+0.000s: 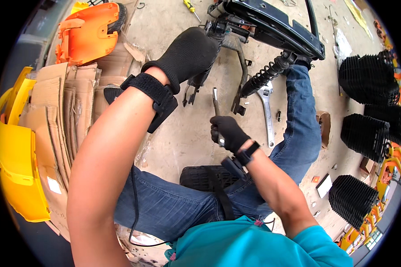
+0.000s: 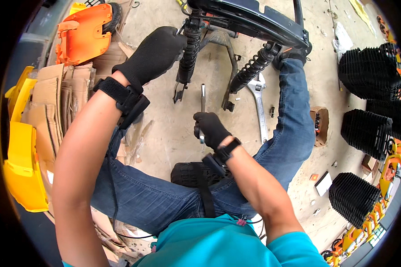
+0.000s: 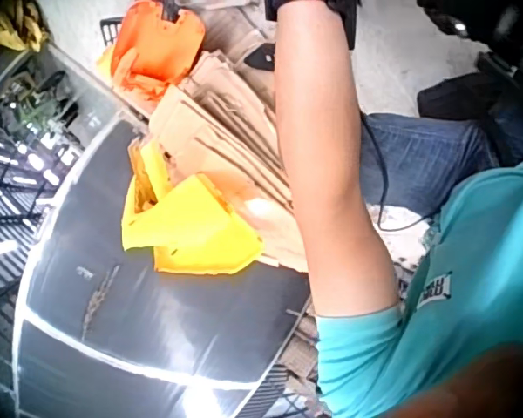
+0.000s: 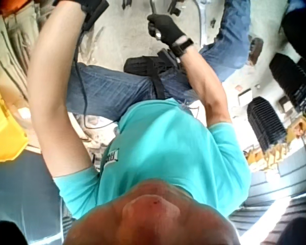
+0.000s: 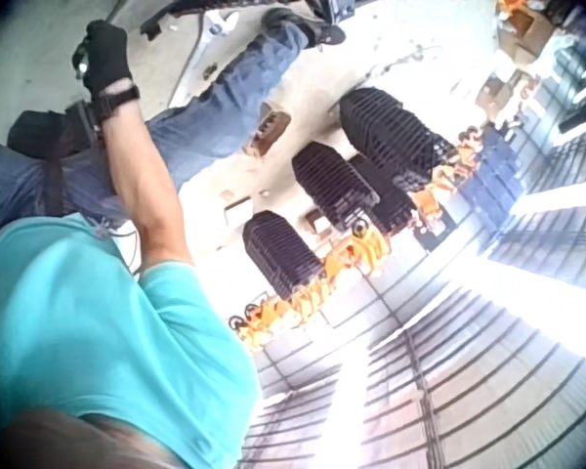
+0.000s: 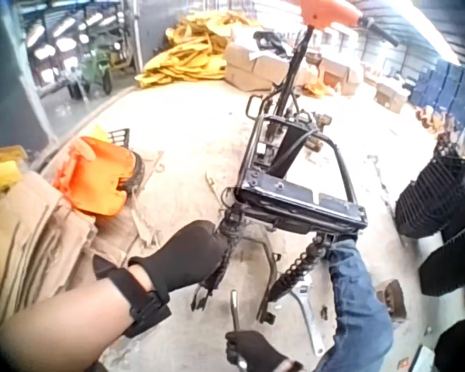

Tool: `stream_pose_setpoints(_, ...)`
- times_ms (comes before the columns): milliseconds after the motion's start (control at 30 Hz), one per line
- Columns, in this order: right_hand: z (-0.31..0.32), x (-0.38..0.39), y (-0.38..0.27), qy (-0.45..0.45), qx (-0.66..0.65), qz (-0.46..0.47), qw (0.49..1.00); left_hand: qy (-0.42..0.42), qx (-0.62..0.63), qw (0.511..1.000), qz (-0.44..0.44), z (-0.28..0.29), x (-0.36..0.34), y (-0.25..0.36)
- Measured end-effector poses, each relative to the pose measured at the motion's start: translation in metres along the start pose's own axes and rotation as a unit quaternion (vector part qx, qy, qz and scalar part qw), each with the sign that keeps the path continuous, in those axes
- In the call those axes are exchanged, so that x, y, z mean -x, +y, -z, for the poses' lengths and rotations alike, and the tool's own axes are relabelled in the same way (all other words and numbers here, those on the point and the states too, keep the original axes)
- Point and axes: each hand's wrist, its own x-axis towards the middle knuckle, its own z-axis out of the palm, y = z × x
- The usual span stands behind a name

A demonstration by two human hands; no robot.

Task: The person uses a wrench and an adjustable wrench to loosen and remove bolts from motorcycle shock absorbers, then handles the bolts and washers by hand.

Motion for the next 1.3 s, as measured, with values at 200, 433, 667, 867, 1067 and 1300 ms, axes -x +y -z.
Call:
stream_pose_setpoints(200,-0.029,0.155,-0.071,-0.001,0.039,0.041,0.998,-0.013,-0.016,1.000,0.019,-0.001,-0.001,0.003)
stream_pose_setpoints(433,-0.054,0.230,-0.138,-0.032,0.195,0.092,0.976,0.002,-0.009,1.000,0.025,0.003,-0.001,0.006)
stream_pose_setpoints(667,-0.052,0.237,-0.162,-0.070,0.261,0.150,0.951,0.002,-0.034,0.999,0.016,0.000,-0.002,0.007)
stream_pose_setpoints(867,-0.060,0.234,-0.166,-0.083,0.314,0.215,0.921,0.010,-0.011,0.999,0.038,0.001,-0.003,0.008)
stream_pose_setpoints(1067,-0.069,0.232,-0.164,-0.063,0.310,0.201,0.927,-0.009,-0.025,0.999,0.038,0.001,-0.003,0.008)
stream_pose_setpoints(1300,-0.079,0.228,-0.158,-0.033,0.230,0.135,0.963,-0.010,-0.024,0.999,0.045,0.000,-0.004,0.009)
